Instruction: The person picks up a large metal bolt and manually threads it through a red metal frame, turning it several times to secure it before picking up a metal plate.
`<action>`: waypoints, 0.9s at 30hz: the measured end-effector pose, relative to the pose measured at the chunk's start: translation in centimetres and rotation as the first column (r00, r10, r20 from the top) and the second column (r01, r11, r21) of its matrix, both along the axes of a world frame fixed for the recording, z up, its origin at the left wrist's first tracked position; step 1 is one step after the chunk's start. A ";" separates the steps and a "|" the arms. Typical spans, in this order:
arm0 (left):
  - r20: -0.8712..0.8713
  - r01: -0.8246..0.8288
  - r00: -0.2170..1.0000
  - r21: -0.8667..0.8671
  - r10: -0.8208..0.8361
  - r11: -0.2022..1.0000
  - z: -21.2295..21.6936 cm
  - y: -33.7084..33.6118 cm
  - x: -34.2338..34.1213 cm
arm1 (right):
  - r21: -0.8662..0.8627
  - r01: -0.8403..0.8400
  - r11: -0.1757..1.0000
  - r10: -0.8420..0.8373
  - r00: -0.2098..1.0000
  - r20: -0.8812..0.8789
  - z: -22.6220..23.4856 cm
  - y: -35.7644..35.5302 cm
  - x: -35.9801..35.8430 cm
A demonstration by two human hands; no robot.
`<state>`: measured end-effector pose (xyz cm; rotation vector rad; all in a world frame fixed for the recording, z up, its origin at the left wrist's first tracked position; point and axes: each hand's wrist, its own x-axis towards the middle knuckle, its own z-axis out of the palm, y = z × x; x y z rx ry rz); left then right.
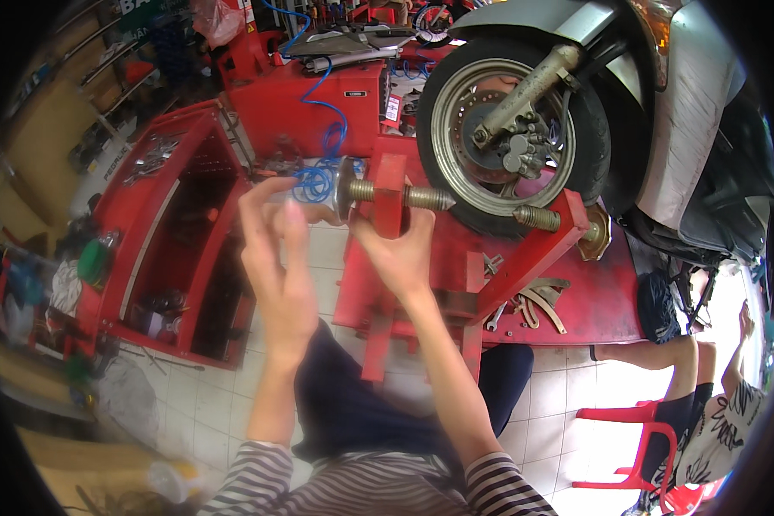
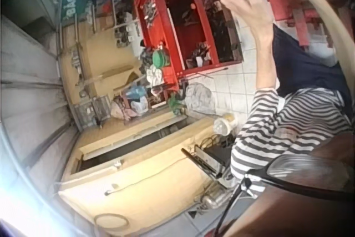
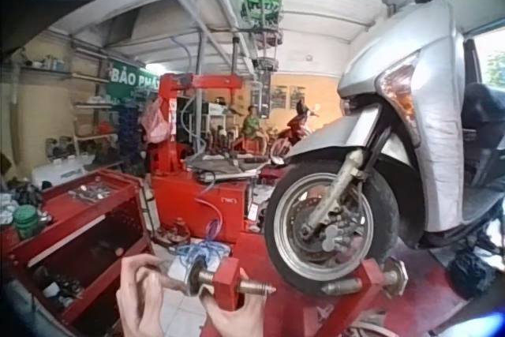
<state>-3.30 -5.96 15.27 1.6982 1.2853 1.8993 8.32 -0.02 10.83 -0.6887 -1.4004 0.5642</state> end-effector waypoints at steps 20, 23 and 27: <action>0.061 0.200 0.978 -0.007 -0.199 0.980 -1.8 0.8 -0.2 | -0.074 -0.071 0.995 0.068 0.997 -0.046 -0.2 -0.1 0.2; 0.115 0.169 0.980 -0.037 -0.164 0.985 -0.3 0.9 0.1 | 0.000 -0.023 1.000 0.023 1.000 -0.019 -0.6 0.3 0.2; -0.080 0.065 0.994 -0.051 -0.069 0.997 1.7 1.0 0.0 | -0.017 -0.025 1.000 0.025 1.000 -0.012 -0.3 0.2 0.2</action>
